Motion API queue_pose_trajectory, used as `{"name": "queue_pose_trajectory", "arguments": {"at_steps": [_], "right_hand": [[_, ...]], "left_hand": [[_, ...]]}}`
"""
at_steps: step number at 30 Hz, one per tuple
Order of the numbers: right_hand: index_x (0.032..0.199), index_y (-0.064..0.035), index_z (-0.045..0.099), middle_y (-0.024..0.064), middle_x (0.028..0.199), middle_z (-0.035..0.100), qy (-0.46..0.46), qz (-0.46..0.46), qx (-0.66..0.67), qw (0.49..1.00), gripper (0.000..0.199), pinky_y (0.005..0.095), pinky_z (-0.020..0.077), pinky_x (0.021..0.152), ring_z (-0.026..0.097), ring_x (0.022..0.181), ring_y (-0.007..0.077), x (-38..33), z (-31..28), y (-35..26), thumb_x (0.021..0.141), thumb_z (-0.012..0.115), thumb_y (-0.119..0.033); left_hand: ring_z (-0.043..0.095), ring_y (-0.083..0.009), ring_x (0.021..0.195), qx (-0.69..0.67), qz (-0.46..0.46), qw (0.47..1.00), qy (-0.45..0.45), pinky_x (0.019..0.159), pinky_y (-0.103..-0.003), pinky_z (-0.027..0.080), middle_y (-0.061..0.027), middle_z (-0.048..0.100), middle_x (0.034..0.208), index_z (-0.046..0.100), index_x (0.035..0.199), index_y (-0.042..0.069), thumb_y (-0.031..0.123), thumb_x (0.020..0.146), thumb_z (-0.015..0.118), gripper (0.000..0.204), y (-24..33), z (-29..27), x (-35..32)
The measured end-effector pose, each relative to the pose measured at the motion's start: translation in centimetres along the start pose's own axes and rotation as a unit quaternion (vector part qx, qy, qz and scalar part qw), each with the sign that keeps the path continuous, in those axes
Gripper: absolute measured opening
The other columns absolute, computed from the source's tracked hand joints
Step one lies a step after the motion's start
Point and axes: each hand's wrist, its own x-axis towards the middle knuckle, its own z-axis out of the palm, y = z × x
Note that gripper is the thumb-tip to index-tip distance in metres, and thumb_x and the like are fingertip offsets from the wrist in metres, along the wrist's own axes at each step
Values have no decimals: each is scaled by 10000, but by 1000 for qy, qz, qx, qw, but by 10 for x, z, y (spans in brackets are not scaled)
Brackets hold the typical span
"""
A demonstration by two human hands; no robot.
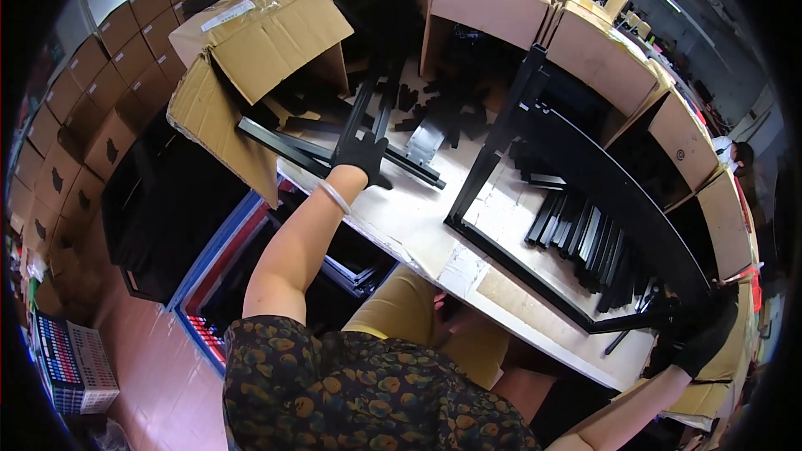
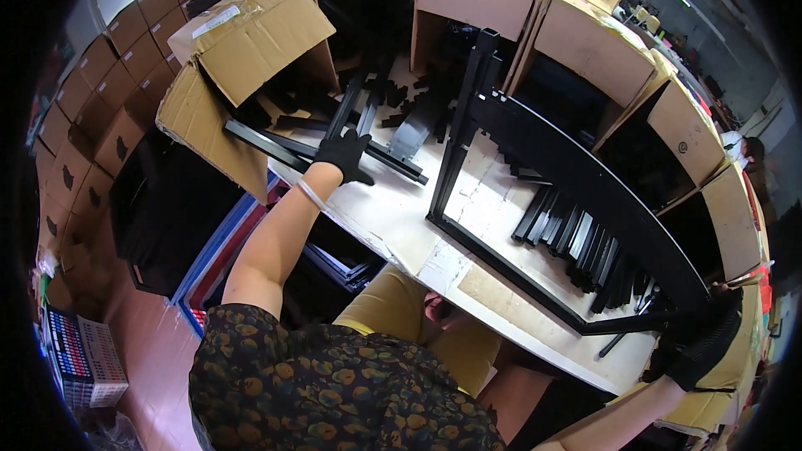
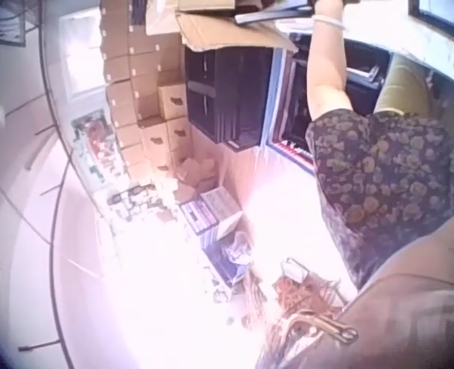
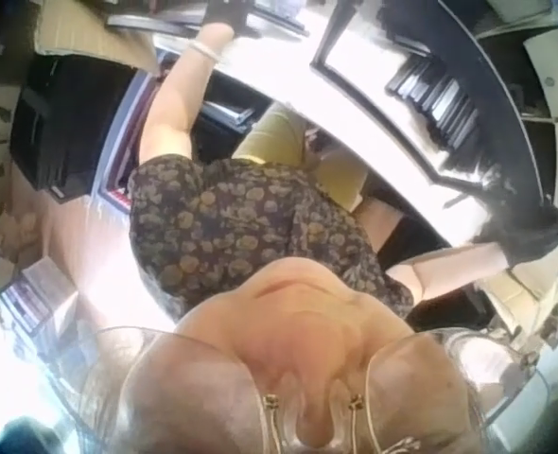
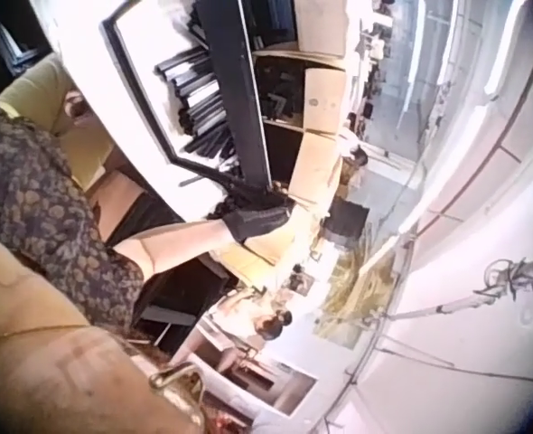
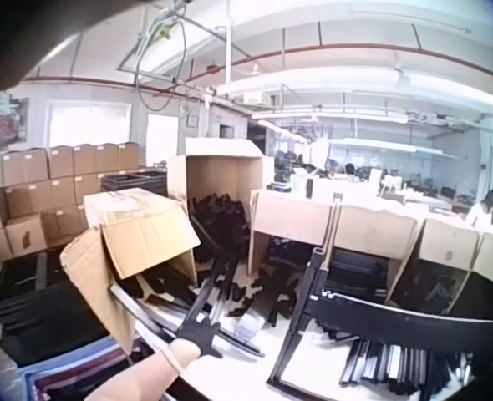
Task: The recorder is assembling black plastic frames by connecting separate long and short pieces together at a workbench.
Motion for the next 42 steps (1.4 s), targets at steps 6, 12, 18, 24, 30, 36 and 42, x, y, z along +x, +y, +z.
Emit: {"name": "queue_pose_trajectory", "arguments": {"at_steps": [6,12,18,24,30,36,42], "right_hand": [[1230,-82,562,61,1137,603,53,37,-16,998,402,302,475,882,586,1038,193,-23,25,-2,984,460,-383],[1302,-83,509,71,1163,594,63,-34,-53,996,442,325,478,895,580,1054,202,-19,-10,16,984,454,-385],[1365,-100,454,97,1282,544,61,75,37,995,486,364,450,967,541,1145,235,-31,5,17,973,471,-387],[1349,-66,461,100,1261,553,46,-154,-196,967,469,362,444,973,536,1149,234,-18,-34,39,976,488,-349],[1244,23,552,155,1278,559,253,-273,-361,855,370,347,423,998,527,1172,261,-15,-23,-8,993,489,-243],[1308,-1,511,138,1335,520,178,-460,-364,790,413,340,352,1061,492,1231,250,-10,33,-97,943,577,-183],[1448,-88,354,122,1476,379,-81,-425,-116,894,510,361,302,1112,355,1369,240,13,66,-122,997,465,-299]], "left_hand": [[644,-291,915,50,41,998,-7,797,-411,499,-107,656,937,270,1474,276,154,717,738,898,-36,2,-16],[648,-281,747,115,118,923,348,622,-382,517,-123,633,849,578,938,103,160,759,660,205,-37,-62,-14],[620,-381,894,-174,-10,826,536,778,-459,499,-173,637,991,587,1066,78,305,900,550,284,-65,-175,-19],[613,-374,970,-234,-63,717,654,815,-414,488,-177,641,1067,595,1126,60,363,950,539,355,-112,-225,-54],[568,-79,769,-535,130,526,649,710,-198,452,-23,640,962,627,1118,46,132,918,622,217,-142,-273,-130],[518,-100,750,-689,319,447,473,636,-188,423,-55,580,946,569,1134,12,138,952,558,222,-168,-305,-157],[535,-99,706,-778,426,407,217,600,-190,427,-34,607,918,593,1078,31,144,945,561,176,-97,-336,-118]]}}
